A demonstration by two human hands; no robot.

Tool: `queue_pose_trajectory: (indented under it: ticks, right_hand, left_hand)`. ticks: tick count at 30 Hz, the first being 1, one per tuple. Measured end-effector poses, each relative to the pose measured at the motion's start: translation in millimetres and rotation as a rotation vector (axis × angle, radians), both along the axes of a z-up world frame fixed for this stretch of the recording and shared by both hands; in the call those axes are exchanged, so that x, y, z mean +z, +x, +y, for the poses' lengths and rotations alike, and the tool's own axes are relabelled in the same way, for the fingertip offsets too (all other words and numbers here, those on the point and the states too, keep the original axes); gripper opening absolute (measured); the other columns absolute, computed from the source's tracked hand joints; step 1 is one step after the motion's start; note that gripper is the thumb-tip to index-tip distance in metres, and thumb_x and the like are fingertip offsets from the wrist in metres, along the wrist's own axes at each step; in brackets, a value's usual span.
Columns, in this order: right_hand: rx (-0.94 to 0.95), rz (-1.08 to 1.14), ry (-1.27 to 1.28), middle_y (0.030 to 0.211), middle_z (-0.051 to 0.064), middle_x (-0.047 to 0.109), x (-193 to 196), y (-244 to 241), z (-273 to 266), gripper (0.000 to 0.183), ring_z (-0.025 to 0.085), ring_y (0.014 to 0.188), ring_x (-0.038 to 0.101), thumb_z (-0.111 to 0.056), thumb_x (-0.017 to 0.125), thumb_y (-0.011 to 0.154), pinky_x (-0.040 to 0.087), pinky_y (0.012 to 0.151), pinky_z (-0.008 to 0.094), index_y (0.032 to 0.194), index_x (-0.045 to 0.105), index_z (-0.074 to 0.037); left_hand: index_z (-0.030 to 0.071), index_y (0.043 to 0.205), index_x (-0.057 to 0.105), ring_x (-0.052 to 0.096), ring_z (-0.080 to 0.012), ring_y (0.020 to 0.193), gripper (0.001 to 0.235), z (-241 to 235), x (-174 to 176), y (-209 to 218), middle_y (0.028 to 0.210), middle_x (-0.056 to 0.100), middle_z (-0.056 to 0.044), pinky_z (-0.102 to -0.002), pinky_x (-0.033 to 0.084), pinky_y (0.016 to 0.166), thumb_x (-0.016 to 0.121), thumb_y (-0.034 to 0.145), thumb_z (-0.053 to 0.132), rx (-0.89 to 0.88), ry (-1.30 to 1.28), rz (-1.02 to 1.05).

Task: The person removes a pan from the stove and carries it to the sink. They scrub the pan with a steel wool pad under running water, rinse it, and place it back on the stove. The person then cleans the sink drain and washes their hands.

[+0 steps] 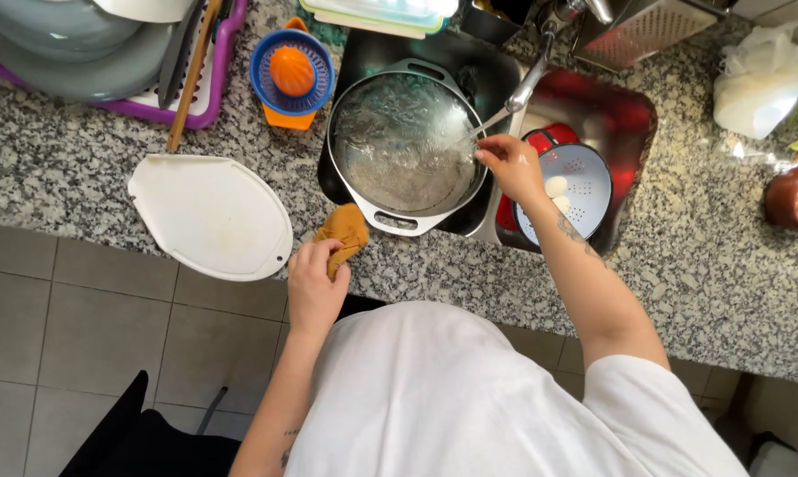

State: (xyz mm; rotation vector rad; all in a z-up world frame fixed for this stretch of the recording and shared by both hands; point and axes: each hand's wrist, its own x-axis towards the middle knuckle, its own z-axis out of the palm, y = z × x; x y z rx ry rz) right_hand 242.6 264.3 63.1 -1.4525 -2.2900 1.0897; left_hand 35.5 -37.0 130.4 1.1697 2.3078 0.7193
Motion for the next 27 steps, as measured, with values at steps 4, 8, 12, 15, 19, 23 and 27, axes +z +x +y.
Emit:
queue_pose_trajectory:
  ticks: [4, 8, 12, 15, 19, 23, 27]
  right_hand:
    - [-0.049, -0.029, -0.074, 0.078, 0.007, 0.067, 22, 30, -34, 0.016, 0.025, 0.078, 0.064, -0.028, 0.071, 0.085, 0.05, 0.076, 0.036, 0.097, 0.071, -0.018]
    - [-0.13, -0.092, -0.154, 0.067, 0.007, 0.065, 34, 78, -60, 0.022, 0.027, 0.073, 0.063, -0.036, 0.068, 0.087, 0.048, 0.075, 0.038, 0.081, 0.07, -0.015]
    - [-0.206, -0.141, -0.363, 0.065, 0.006, 0.068, 81, 98, -95, 0.035, 0.019, 0.066, 0.065, -0.046, 0.067, 0.084, 0.049, 0.068, 0.031, 0.071, 0.068, -0.013]
    - [-0.307, 0.111, -0.588, 0.073, 0.009, 0.069, 87, 103, -123, 0.017, 0.014, 0.072, 0.062, -0.025, 0.072, 0.083, 0.052, 0.07, 0.029, 0.082, 0.067, -0.008]
    - [-0.364, 0.277, -0.496, 0.1, 0.007, 0.063, 75, 111, -157, 0.051, 0.016, 0.092, 0.059, -0.013, 0.082, 0.068, 0.049, 0.084, 0.032, 0.113, 0.057, -0.01]
    - [-0.646, 0.134, -0.086, 0.089, 0.009, 0.067, 71, 135, -168, 0.022, 0.014, 0.078, 0.062, -0.017, 0.071, 0.085, 0.051, 0.07, 0.028, 0.106, 0.065, -0.014]
    - [-0.8, 0.082, -0.01, 0.086, 0.001, 0.068, 103, 98, -186, 0.029, 0.006, 0.069, 0.056, -0.017, 0.075, 0.08, 0.046, 0.067, 0.019, 0.106, 0.062, -0.014]
  left_hand:
    - [0.016, 0.105, 0.06, 0.062, -0.0325, 0.083, 0.02, 12, 53, 12, 0.095, 0.05, -0.003, -0.041, 0.054, 0.067, 0.061, 0.085, 0.016, 0.029, 0.129, -0.217]
    - [0.019, 0.103, 0.062, 0.063, -0.0386, 0.09, 0.022, 45, 71, 45, 0.105, 0.052, -0.005, -0.044, 0.055, 0.072, 0.065, 0.082, 0.019, -0.085, 0.25, -0.36]
    - [0.022, 0.109, 0.055, 0.063, -0.0371, 0.098, 0.026, 83, 39, 83, 0.113, 0.055, -0.009, -0.044, 0.054, 0.078, 0.063, 0.085, 0.026, -0.247, 0.138, -0.603]
    - [0.017, 0.109, 0.042, 0.06, -0.03, 0.094, 0.029, 105, 2, 111, 0.116, 0.053, -0.016, -0.039, 0.049, 0.077, 0.06, 0.089, 0.028, -0.192, 0.072, -0.974]
    - [0.013, 0.125, 0.034, 0.044, -0.0338, 0.12, 0.054, 112, -2, 131, 0.133, 0.033, -0.018, -0.046, 0.039, 0.098, 0.062, 0.09, 0.043, -0.247, -0.03, -1.384]
    - [0.011, 0.132, 0.045, 0.048, -0.033, 0.122, 0.049, 103, 21, 87, 0.134, 0.042, -0.018, -0.047, 0.04, 0.1, 0.061, 0.092, 0.033, -0.63, -0.168, -1.351]
    - [0.005, 0.118, 0.057, 0.055, -0.0379, 0.114, 0.042, 81, 43, 27, 0.12, 0.059, -0.021, -0.051, 0.042, 0.096, 0.057, 0.09, 0.037, -0.786, -0.367, -1.05]
